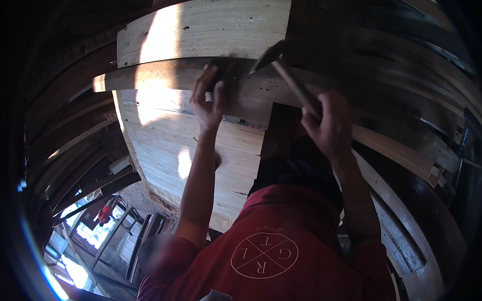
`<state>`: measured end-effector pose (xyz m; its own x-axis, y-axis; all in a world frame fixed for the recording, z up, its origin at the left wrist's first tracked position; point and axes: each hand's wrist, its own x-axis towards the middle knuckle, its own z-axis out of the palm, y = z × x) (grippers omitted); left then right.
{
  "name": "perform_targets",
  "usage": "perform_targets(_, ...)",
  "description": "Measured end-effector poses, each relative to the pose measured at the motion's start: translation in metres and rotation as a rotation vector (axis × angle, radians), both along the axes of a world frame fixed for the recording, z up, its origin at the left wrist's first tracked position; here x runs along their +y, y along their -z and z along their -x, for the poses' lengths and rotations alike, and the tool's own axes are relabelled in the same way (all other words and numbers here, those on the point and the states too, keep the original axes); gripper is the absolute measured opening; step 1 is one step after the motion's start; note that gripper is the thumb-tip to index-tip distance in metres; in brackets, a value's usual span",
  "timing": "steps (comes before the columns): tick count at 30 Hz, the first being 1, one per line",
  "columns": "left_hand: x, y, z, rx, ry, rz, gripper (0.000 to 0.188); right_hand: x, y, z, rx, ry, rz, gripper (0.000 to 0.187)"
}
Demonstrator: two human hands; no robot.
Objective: The person places a wood plank across several other boards and hammers a nail into it to secure them together.
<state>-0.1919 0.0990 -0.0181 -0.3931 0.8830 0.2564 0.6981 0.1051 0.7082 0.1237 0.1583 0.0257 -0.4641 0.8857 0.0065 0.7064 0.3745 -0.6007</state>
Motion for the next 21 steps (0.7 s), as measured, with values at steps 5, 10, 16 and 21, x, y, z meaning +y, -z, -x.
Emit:
perform_targets(5, -0.010, 0.047, 0.144, -0.007, -0.590, 0.097, 0.060, 0.058, 0.004, -0.049, -0.255, 0.132, -0.192, 0.046)
perform_targets(10, -0.044, 0.055, 0.301, 0.268, -0.882, 0.471, 0.092, 0.068, 0.024, -0.071, -0.433, 0.172, 0.216, 0.055)
perform_targets(16, -0.047, 0.082, 0.297, 0.412, -0.815, 0.487, 0.078, 0.061, 0.022, -0.077, -0.361, 0.243, 0.132, 0.054)
perform_targets(21, -0.044, 0.075, 0.285, 0.423, -0.768, 0.471, 0.077, 0.058, 0.012, -0.074, -0.352, 0.236, 0.278, 0.049)
